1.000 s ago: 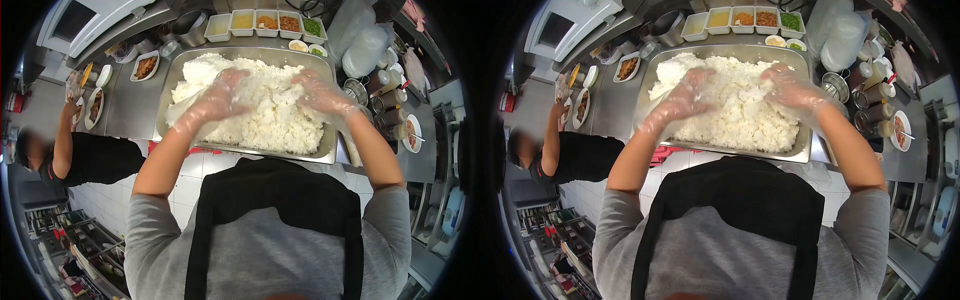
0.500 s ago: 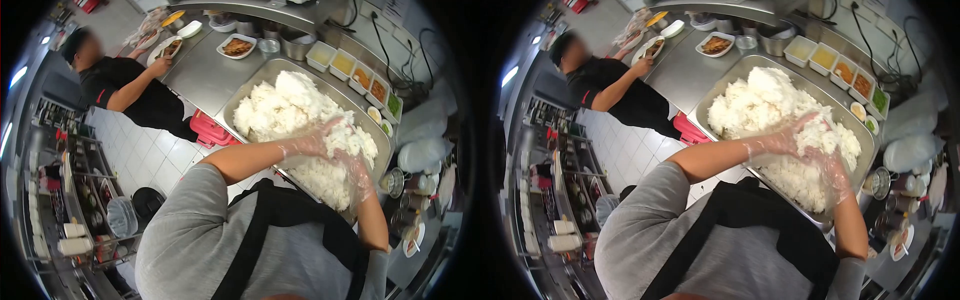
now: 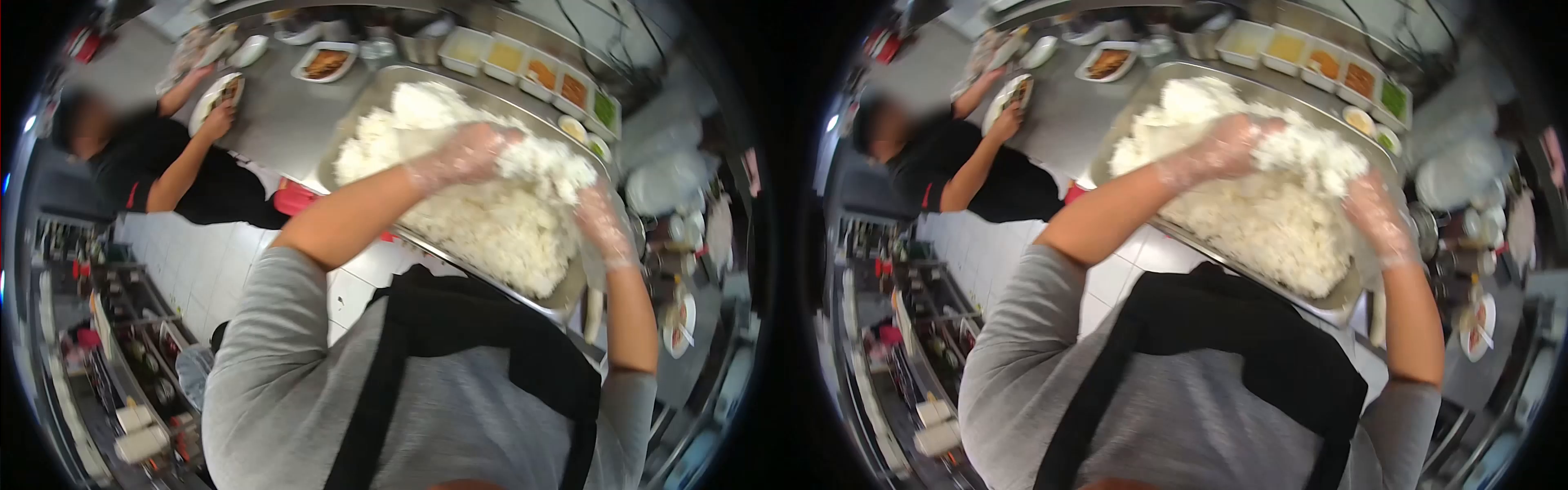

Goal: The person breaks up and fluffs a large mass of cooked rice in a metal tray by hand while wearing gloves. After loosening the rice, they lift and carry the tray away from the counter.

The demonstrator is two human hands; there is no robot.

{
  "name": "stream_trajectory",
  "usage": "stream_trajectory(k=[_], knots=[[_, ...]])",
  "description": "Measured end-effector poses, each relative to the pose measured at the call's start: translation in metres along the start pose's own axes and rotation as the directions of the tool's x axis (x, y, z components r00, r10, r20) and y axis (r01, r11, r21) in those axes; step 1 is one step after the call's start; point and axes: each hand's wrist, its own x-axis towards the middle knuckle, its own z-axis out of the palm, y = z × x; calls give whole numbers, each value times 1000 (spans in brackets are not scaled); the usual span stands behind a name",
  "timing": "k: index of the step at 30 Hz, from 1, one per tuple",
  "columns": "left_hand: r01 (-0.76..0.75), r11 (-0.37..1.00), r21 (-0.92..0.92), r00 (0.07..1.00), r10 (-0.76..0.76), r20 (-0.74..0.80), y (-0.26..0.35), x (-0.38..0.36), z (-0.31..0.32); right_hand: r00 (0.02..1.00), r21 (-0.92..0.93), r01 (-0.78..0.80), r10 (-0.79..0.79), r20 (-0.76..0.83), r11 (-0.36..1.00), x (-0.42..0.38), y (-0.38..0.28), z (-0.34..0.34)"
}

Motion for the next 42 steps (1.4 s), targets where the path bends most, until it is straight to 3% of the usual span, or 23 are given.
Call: stream_trajectory(k=[1, 2, 3, 5, 7, 9, 10, 13, 17, 18, 20, 21, 23, 24, 25, 27, 29, 32, 33, 36, 38, 41, 42], knots=[[65, 992, 110, 995, -73, 74, 3, -2, -3, 986, -119, 1, 19, 166, 993, -5, -11, -24], [39, 986, 161, 996, -50, 68, 10, -6, -8, 962, -231, 38, 28, 273, 972, -7, -18, -39], [16, 976, 218, 998, -29, 58, 15, -9, -10, 998, -156, 6, 3, 57, 988, -5, -8, -18], [51, 989, 141, 995, -63, 81, 17, -9, -5, 964, 144, 25, 14, -264, 989, -10, -2, 2], [12, 998, 64, 998, -15, 57, 19, -6, -2, 891, 540, 154, 120, -437, 828, -15, -14, -19], [-110, 994, -24, 994, 109, -22, 22, -4, 1, 933, 685, 60, 202, -297, 726, -20, -30, -47], [103, 984, -142, 977, -73, 202, 37, 0, -14, 947, 747, 12, 233, -223, 665, -22, -34, -53], [-36, 994, 106, 954, 2, 300, 40, -3, -21, 972, 669, -39, 183, -146, 743, -23, -31, -44], [139, 987, 75, 926, -157, 342, 34, -22, -49, 985, 546, 131, -44, -169, 828, -42, -4, -37], [314, 949, -34, 865, -271, 422, 31, -29, -54, 996, 609, 25, 32, -82, 792, -41, 5, -36], [642, 742, -194, 674, -426, 603, 28, -48, -58, 981, 700, -189, 160, 107, 689, -31, 26, -35], [776, 503, -380, 605, -424, 674, 31, -62, -54, 972, 744, -205, 221, 79, 635, -25, 34, -28], [779, 194, -597, 588, -556, 587, 39, -90, -38, 938, 828, -220, 345, 34, 517, -12, 44, -11], [760, 72, -645, 541, -619, 569, 43, -95, -28, 926, 917, -252, 353, 136, 308, -10, 31, -29], [723, -48, -689, 484, -676, 555, 44, -97, -20, 937, 949, -222, 319, 144, 224, 1, 26, -29], [716, -143, -684, 472, -623, 624, 37, -97, -9, 958, 984, -168, 245, 151, 51, 35, 21, -11], [677, -206, -706, 472, -614, 632, 37, -89, -3, 970, 977, -211, 114, 214, -39, 84, 15, 14], [561, -267, -783, 510, -634, 581, 28, -81, 18, 966, 987, -150, -219, 136, -52, 146, 12, 38], [517, -289, -806, 527, -634, 566, 25, -78, 23, 949, 982, -188, -264, 175, -24, 154, 7, 35], [478, -343, -809, 458, -688, 562, 29, -64, 33, 872, 954, -291, -389, 297, 75, 174, -11, 27], [425, -436, -793, 388, -704, 595, 39, -50, 26, 857, 967, -239, -451, 251, 86, 170, -19, 20], [358, -344, -868, 463, -742, 485, 30, -52, 45, 827, 982, -171, -530, 189, 84, 150, -26, 8], [359, -323, -876, 544, -689, 478, 17, -60, 58, 818, 986, -145, -551, 165, 80, 146, -27, 8]])
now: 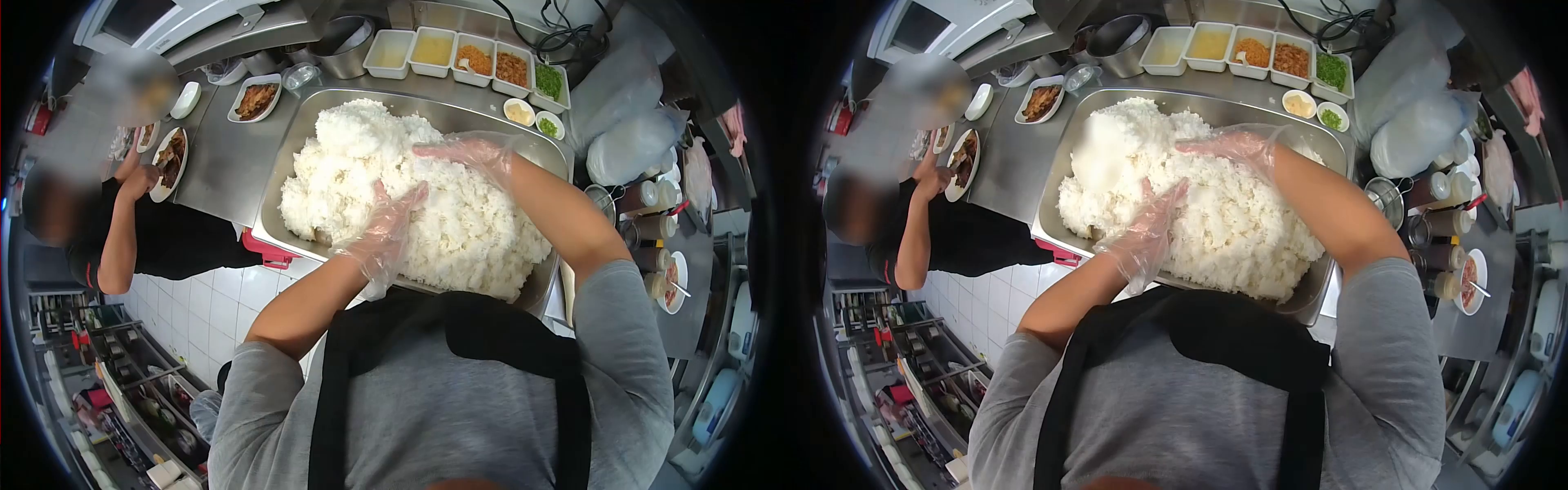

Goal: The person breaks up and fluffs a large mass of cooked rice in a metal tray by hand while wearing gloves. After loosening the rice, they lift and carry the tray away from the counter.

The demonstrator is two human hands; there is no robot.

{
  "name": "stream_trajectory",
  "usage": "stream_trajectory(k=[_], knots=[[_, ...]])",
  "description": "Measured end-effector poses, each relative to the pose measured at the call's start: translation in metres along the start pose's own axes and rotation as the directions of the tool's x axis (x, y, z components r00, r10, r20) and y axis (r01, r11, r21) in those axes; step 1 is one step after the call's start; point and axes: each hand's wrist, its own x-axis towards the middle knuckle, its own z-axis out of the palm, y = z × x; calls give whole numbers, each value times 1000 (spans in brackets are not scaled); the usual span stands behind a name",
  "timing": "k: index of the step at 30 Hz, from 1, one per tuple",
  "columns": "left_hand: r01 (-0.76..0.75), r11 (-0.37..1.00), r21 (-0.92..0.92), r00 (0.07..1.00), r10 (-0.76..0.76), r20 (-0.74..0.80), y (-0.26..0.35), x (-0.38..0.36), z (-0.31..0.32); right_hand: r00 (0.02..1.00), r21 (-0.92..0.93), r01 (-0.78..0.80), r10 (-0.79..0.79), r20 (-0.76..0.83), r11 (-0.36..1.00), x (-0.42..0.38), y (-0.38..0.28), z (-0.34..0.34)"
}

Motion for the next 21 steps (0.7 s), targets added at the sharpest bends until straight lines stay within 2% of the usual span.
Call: stream_trajectory(k=[1, 3, 4, 5, 6, 7, 8, 9, 11, 12, 13, 15, 16, 18, 21], knots=[[-19, 1000, 13, 995, 17, 98, -5, 7, -12, 998, 30, 66, -67, 16, 997, -1, 4, 0], [-92, 972, 217, 970, 39, 240, -11, 13, -23, 976, 84, 212, -215, 24, 974, -1, 28, -9], [-156, 905, 396, 958, 42, 283, 5, -2, -10, 955, 106, 293, -297, 19, 950, -3, 33, -9], [-208, 871, 445, 944, 59, 325, 11, -6, -6, 952, 69, 304, -306, 12, 950, -5, 35, -12], [-261, 833, 488, 927, 77, 366, 16, -10, -3, 958, -18, 286, -286, -33, 958, -20, 17, 0], [-300, 858, 418, 907, 121, 404, 18, -7, -1, 964, -127, 235, -248, -94, 964, -37, -7, 16], [-317, 868, 382, 912, 167, 376, 23, -11, 6, 959, -217, 158, -202, -198, 963, -51, -31, 31], [-336, 875, 348, 914, 213, 347, 28, -16, 13, 938, -282, 85, -172, -300, 956, -62, -51, 45], [-440, 849, 292, 879, 342, 332, 34, -17, 24, 829, -323, -2, -179, -530, 947, -68, -66, 65], [-546, 806, 230, 806, 429, 408, 38, -7, 22, 841, -388, -77, -149, -520, 918, -66, -73, 60], [-702, 698, 140, 657, 560, 504, 43, 1, 23, 845, -450, -152, -120, -520, 880, -66, -77, 52], [-901, 384, 200, 420, 665, 618, 51, 23, 27, 745, -594, 16, -406, -530, 804, -77, -71, 53], [-922, 172, 347, 370, 658, 656, 57, 28, 29, 720, -646, 1, -449, -529, 763, -83, -70, 55], [-766, 10, 643, 565, 488, 665, 65, 22, 26, 662, -737, -46, -533, -528, 674, -95, -67, 56], [-761, -45, 648, 509, 577, 639, 77, 6, 33, 638, -692, -295, -403, -656, 659, -110, -37, 40]])
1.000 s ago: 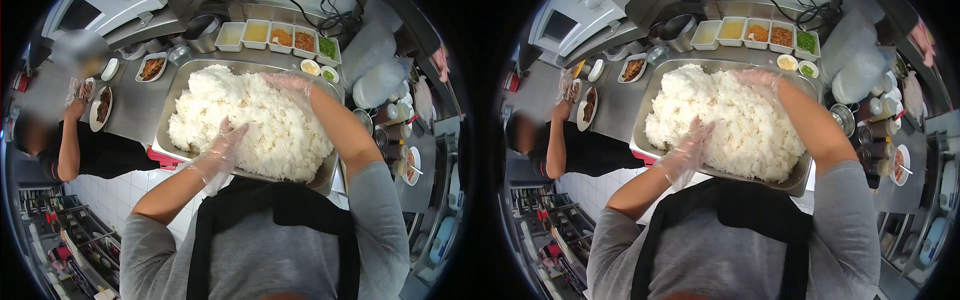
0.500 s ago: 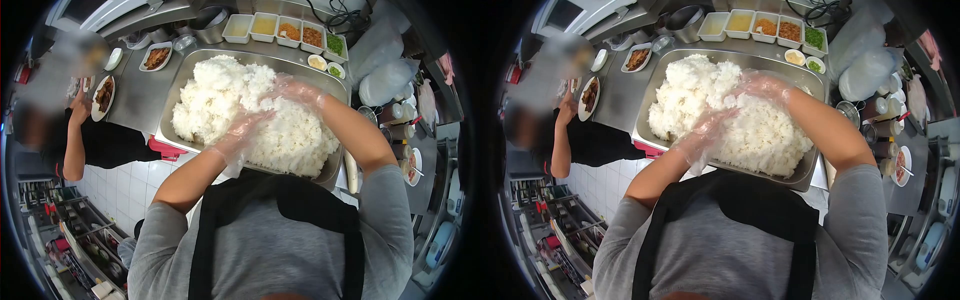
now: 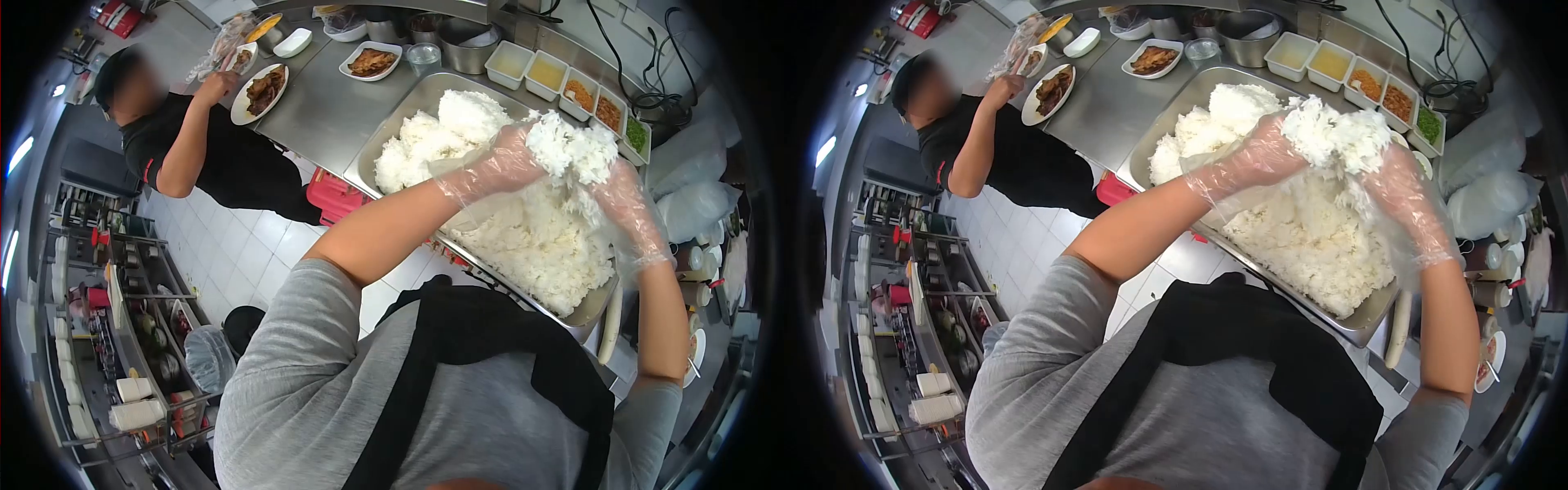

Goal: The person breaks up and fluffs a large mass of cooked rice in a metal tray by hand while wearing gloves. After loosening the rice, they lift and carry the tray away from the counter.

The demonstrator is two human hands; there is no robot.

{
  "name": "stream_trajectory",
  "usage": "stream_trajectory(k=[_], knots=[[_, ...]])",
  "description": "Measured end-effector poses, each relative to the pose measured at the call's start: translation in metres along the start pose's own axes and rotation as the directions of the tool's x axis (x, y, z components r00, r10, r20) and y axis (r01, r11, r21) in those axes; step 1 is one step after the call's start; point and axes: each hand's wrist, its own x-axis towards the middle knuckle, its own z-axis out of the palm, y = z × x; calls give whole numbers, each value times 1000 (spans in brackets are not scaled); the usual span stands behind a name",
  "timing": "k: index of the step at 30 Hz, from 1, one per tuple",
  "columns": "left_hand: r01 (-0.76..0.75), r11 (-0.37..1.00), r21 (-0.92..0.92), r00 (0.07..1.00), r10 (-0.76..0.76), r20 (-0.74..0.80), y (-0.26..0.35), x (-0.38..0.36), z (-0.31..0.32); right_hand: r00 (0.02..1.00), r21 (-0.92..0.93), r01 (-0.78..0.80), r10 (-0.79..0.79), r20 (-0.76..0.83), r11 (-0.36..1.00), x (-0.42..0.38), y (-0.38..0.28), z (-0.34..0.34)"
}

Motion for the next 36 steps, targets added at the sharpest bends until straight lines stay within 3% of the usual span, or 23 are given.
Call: stream_trajectory(k=[1, 4, 6, 8, 9, 10, 11, 12, 13, 14, 15, 16, 17, 19, 22, 25, 26, 28, 30, 31, 33, 34, 36], knots=[[-130, 990, 55, 992, 130, 8, -3, 1, -1, 999, 8, 48, -47, -13, 999, -8, 0, -2], [-164, 948, 271, 986, 147, 84, -1, 0, 2, 991, -160, 59, -77, -109, 985, -34, 4, 1], [-180, 957, -229, 977, 200, 67, -52, -11, 44, 995, -96, 14, -24, -96, 995, -45, -20, -9], [-285, 953, -102, 948, 296, 113, -57, -19, 53, 995, -38, 24, -27, -93, 999, -46, -19, -7], [-384, 885, 262, 919, 339, 201, -32, -27, 40, 991, -52, 63, -68, -112, 997, -41, 5, 9], [-462, 682, 567, 887, 352, 298, -15, -34, 32, 987, -71, 90, -98, -128, 993, -40, 28, 24], [-525, 709, 470, 851, 438, 291, -13, -33, 36, 978, -116, 186, -195, -69, 976, -41, 45, 34], [-246, 846, 473, 896, 13, 444, 10, -29, 27, 992, -156, 118, -122, -14, 981, -51, 32, 30], [35, 848, 529, 724, -387, 571, 29, -28, 13, 999, -201, 43, -36, 37, 979, -62, 7, 24], [-60, 927, 371, 829, -161, 535, 2, -38, 9, 998, -128, 28, -20, 66, 991, -74, -10, 10], [74, 942, 328, 909, -199, 367, 15, -45, -8, 996, -51, 14, -9, 92, 999, -83, -27, -7], [35, 920, 391, 911, -191, 366, 24, -47, -26, 993, 32, 7, -10, 117, 999, -92, -33, -22], [166, 894, 417, 798, -370, 476, 45, -41, -48, 987, 23, -59, 55, 154, 998, -101, -31, -32], [321, 862, 392, 607, -505, 614, 24, -57, -54, 962, 19, -160, 151, 228, 987, -116, -34, -40], [439, 867, 235, 476, -447, 757, -11, -85, -32, 937, -181, -196, 238, 255, 964, -137, -11, -8], [424, 849, 314, 531, -514, 673, -6, -92, -14, 993, 90, -78, 69, 99, 993, -153, 6, 29], [413, 860, 299, 566, -500, 656, -11, -94, -8, 971, 122, -171, 146, 190, 978, -149, 0, 36], [603, 795, -60, 600, -403, 691, -16, -92, -8, 919, 22, -331, 316, 235, 944, -139, -8, 57], [607, 790, 84, 591, -519, 618, -12, -88, 6, 953, 203, -278, 243, 182, 939, -134, 2, 67], [707, 699, -111, 585, -489, 647, -10, -88, 7, 965, 292, -253, 219, 145, 922, -130, 8, 71], [783, 473, -403, 600, -406, 690, -6, -84, 10, 934, 503, -355, 271, 235, 788, -120, 15, 80], [790, 363, -495, 609, -366, 704, -6, -80, 12, 913, 589, -407, 290, 286, 698, -118, 16, 81], [788, 273, -551, 615, -311, 725, -4, -75, 21, 891, 708, -454, 299, 342, 542, -111, 6, 82]])
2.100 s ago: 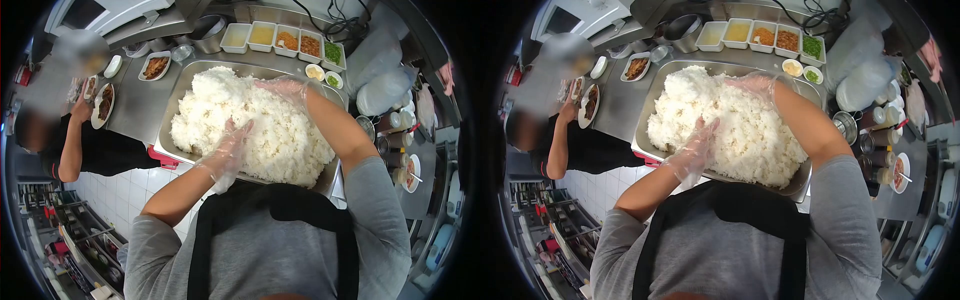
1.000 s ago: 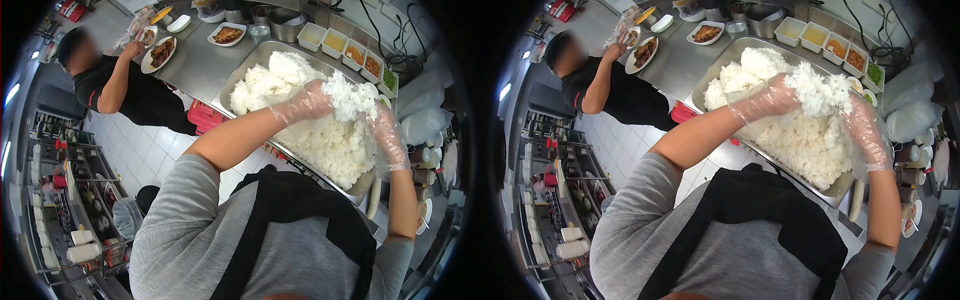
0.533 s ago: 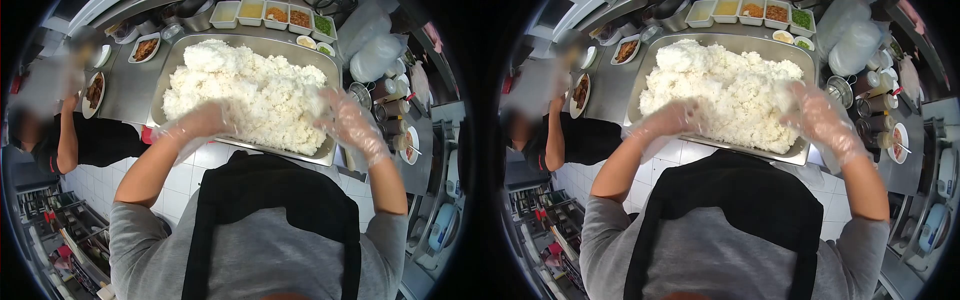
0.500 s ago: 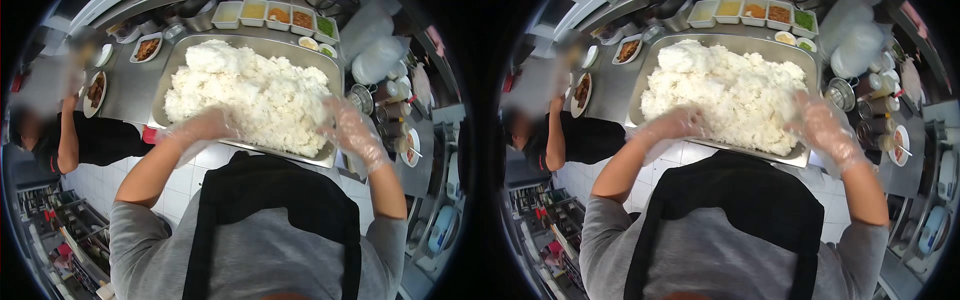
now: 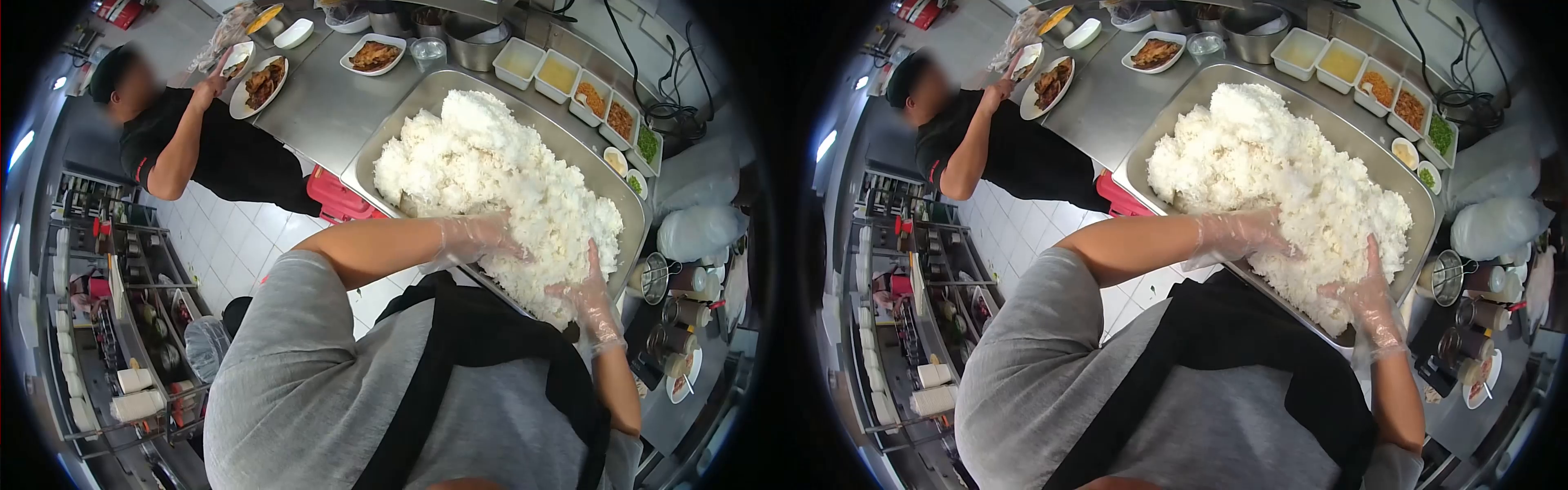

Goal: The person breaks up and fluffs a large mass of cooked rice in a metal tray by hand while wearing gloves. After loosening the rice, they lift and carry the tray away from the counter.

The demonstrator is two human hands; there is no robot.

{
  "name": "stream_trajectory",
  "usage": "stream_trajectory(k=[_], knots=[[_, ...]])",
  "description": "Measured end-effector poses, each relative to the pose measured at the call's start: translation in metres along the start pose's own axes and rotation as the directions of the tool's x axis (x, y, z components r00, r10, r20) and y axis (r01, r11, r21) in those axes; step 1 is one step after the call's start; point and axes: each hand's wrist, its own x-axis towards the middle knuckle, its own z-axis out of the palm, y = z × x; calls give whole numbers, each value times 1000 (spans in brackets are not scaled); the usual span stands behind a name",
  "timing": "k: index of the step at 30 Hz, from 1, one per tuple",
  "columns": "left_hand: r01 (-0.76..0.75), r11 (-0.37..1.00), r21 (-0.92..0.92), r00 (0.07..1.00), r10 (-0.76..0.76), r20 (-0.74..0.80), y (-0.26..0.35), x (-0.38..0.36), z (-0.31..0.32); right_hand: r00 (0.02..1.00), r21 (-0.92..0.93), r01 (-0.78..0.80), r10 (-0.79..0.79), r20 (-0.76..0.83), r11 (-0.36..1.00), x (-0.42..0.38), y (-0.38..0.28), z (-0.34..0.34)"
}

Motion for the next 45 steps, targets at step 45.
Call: stream_trajectory(k=[45], knots=[[73, -21, 997, 968, 243, -65, 87, -54, -3, 947, -917, 172, -318, 52, 361, -44, -88, -40]])
